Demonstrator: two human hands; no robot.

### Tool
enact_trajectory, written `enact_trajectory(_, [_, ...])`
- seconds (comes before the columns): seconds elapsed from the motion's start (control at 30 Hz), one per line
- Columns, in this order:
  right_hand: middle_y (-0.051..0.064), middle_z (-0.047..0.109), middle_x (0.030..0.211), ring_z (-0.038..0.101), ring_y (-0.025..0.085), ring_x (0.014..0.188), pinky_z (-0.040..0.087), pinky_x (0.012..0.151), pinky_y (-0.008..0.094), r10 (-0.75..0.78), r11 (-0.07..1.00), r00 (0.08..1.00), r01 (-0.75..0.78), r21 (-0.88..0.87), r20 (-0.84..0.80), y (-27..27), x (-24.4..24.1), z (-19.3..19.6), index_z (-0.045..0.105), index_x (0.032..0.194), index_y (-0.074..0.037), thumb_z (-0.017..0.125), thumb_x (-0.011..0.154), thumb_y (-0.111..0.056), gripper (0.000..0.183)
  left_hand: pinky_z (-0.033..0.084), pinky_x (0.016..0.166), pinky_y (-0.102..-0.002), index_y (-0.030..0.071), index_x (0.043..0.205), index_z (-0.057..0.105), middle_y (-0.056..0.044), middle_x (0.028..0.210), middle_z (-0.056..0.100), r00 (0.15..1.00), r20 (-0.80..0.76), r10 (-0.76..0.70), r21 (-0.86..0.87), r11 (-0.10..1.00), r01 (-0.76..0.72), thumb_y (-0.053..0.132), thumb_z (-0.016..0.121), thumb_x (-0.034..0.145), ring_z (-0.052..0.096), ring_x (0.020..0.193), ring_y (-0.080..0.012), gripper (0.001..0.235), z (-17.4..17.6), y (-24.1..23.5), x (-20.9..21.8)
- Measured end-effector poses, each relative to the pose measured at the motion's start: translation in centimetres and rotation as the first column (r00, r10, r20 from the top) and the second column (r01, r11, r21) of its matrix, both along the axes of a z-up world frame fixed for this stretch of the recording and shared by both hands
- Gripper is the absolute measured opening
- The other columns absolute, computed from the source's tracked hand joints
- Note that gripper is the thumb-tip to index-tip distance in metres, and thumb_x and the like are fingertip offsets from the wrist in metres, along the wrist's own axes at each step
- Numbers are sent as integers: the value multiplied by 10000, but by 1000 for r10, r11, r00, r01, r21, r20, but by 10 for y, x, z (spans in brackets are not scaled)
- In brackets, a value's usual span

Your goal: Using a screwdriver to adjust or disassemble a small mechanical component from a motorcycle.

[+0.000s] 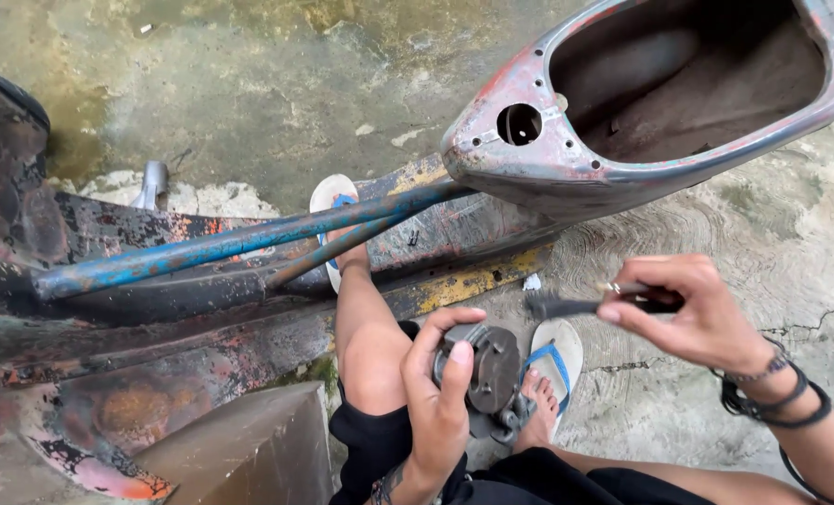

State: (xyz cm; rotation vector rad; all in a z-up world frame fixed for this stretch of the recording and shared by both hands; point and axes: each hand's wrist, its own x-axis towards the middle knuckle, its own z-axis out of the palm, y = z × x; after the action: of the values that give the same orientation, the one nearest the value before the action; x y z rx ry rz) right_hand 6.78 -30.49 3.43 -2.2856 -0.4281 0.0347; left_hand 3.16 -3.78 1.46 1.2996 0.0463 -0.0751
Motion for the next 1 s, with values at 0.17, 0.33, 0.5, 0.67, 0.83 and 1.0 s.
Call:
enact_trajectory(0.17, [-38,624,560,498,106,464,362,456,271,163,981,987,-160,111,-12,37,-6,20,704,670,-117,793,807,-320,260,524,801,-301,37,1086,667,-92,1002,660,999,37,-25,18,1000,25,415,534,978,637,900,-172,415,-3,-1,-2])
enact_trajectory(0.33, [-44,541,547,444,89,457,321,419,250,248,960,969,-249,126,19,36,-8,3,638,626,-115,782,828,-281,299,501,769,-282,35,1073,670,-66,947,649,998,55,-11,32,999,9,355,530,980,616,842,-145,361,-1,5,-1])
enact_trajectory(0.5, [-24,611,563,500,116,448,366,438,271,229,971,973,-227,77,-16,30,-3,14,676,673,-99,757,844,-279,261,472,816,-300,36,1048,668,-60,951,627,997,79,-15,39,999,12,396,543,978,599,882,-164,387,0,5,-3])
enact_trajectory(0.67, [-18,542,543,460,122,437,345,442,274,271,956,962,-267,122,-15,41,-4,16,664,650,-100,742,861,-210,251,466,780,-304,27,1043,658,-74,933,608,994,111,-11,42,999,6,391,528,977,577,846,-168,392,2,4,-5])
enact_trajectory(0.83, [-27,507,531,405,128,457,308,453,291,222,970,974,-215,114,-48,34,0,9,583,614,-98,787,833,-254,337,460,803,-314,20,1041,653,-84,938,613,992,120,27,64,997,-34,396,532,981,580,864,-180,399,3,6,-4])
enact_trajectory(1.0, [-52,639,559,514,73,431,374,408,235,287,950,958,-287,120,22,32,3,3,751,703,-133,735,809,-157,109,493,793,-296,36,1029,682,-63,958,666,996,87,-37,74,997,30,386,533,962,631,878,-169,387,3,5,-2])
